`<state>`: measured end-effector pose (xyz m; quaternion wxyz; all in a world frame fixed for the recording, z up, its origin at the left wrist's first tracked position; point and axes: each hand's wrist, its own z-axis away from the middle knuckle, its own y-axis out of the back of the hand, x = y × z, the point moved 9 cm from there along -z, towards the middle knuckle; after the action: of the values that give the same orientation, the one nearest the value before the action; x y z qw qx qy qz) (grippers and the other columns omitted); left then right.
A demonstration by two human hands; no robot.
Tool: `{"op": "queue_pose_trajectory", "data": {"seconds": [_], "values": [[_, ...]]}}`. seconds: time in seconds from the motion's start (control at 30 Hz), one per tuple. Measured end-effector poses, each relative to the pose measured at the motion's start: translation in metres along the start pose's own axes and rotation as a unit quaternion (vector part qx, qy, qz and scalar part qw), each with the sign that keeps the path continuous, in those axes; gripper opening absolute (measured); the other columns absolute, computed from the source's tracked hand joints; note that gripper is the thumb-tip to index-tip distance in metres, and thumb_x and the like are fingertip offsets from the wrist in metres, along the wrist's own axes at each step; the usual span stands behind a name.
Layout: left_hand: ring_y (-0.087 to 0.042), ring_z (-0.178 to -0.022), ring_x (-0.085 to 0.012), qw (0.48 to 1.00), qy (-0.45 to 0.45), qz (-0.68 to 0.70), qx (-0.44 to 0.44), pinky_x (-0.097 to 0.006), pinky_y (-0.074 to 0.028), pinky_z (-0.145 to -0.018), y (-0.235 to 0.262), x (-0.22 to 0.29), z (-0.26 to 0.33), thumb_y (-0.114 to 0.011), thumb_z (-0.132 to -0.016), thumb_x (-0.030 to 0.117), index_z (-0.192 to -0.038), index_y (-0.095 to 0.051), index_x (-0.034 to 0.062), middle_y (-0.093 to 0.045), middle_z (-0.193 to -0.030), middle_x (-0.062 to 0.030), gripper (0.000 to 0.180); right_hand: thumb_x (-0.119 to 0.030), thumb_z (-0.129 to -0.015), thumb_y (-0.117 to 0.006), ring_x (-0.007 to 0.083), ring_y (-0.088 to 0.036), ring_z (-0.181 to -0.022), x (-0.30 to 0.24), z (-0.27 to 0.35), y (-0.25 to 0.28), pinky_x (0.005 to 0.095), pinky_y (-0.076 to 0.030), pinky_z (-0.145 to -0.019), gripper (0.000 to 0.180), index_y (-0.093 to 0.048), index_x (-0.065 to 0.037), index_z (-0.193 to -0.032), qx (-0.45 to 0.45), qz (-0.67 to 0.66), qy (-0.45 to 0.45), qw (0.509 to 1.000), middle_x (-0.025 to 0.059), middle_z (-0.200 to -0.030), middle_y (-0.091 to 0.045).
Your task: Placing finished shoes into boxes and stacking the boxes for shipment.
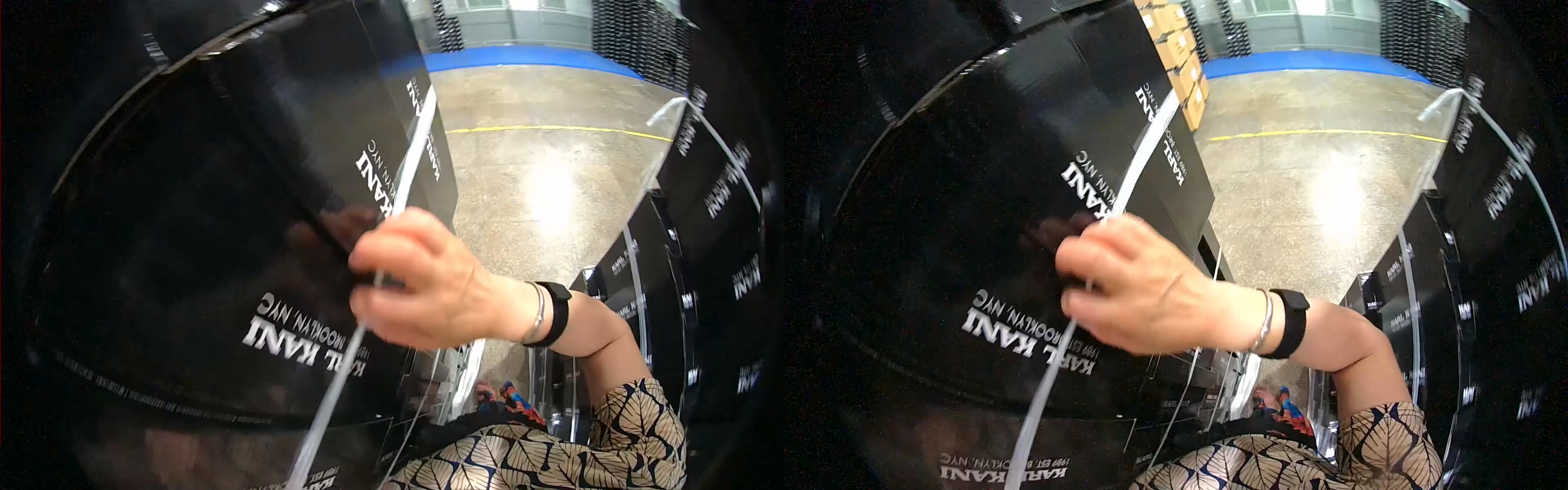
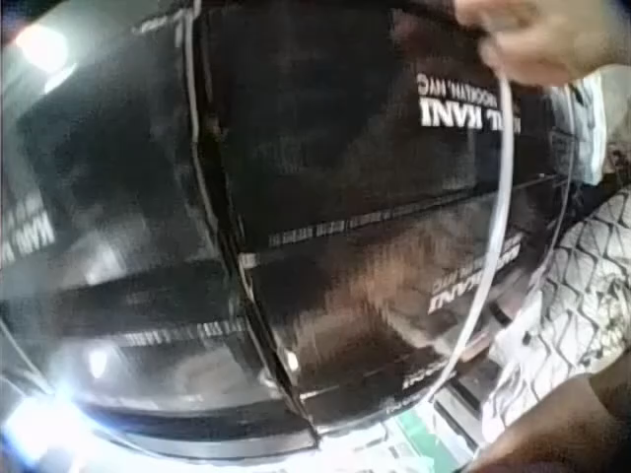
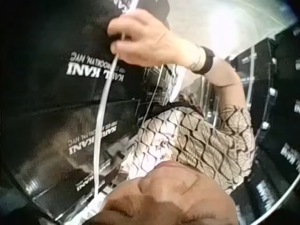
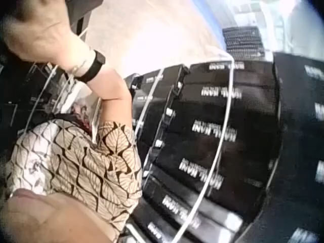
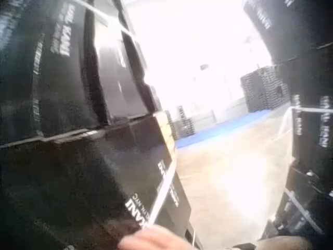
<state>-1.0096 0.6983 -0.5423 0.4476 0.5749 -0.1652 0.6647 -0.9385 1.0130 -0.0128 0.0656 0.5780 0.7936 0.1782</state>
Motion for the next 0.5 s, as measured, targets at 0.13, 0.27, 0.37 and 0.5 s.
{"op": "queue_pose_trajectory", "data": {"seconds": [0.13, 0.27, 0.37, 0.5], "values": [[-0.055, -0.093, -0.0312, 0.995, 0.006, -0.078, 0.060, -0.040, -0.044, -0.083, -0.002, -0.027, 0.036, -0.062, -0.080, 0.022, -0.115, -0.050, 0.0047, -0.055, -0.103, -0.0181, 0.041, -0.018, -0.067, -0.058, 0.0158, -0.047, -0.071, 0.007, 0.014, 0.007, 0.0352, -0.040, -0.076, 0.013, -0.048, -0.011, -0.072, -0.059, -0.059, 0.046, 0.995, -0.0002, -0.068, -0.041], [-0.056, -0.091, -0.0307, 0.979, -0.011, -0.182, 0.089, -0.040, -0.045, -0.082, 0.023, 0.003, 0.044, -0.061, -0.080, 0.022, -0.114, -0.050, 0.0047, -0.055, -0.100, -0.0178, 0.040, -0.024, -0.068, -0.064, 0.0128, -0.050, -0.067, 0.051, 0.000, 0.036, 0.0411, -0.039, -0.081, 0.010, -0.055, -0.019, -0.071, 0.022, 0.101, 0.047, 0.994, -0.0030, -0.067, -0.051], [-0.056, -0.088, -0.0303, 0.963, -0.047, -0.250, 0.092, -0.039, -0.045, -0.081, 0.035, 0.028, 0.032, -0.061, -0.080, 0.022, -0.113, -0.051, 0.0048, -0.056, -0.097, -0.0175, 0.039, -0.030, -0.063, -0.073, 0.0168, -0.050, -0.066, 0.120, 0.007, 0.057, 0.0346, -0.038, -0.074, 0.026, -0.054, -0.014, -0.071, 0.061, 0.072, -0.035, 0.995, -0.0020, -0.066, -0.051], [-0.057, -0.085, -0.0298, 0.937, -0.088, -0.324, 0.097, -0.039, -0.046, -0.079, 0.047, 0.049, 0.026, -0.061, -0.080, 0.022, -0.112, -0.052, 0.0049, -0.056, -0.094, -0.0172, 0.037, -0.031, -0.064, -0.076, 0.0157, -0.048, -0.063, 0.136, 0.020, 0.053, 0.0295, -0.033, -0.064, 0.029, -0.054, -0.011, -0.066, 0.151, -0.005, -0.025, 0.988, -0.0016, -0.062, -0.049]]}}
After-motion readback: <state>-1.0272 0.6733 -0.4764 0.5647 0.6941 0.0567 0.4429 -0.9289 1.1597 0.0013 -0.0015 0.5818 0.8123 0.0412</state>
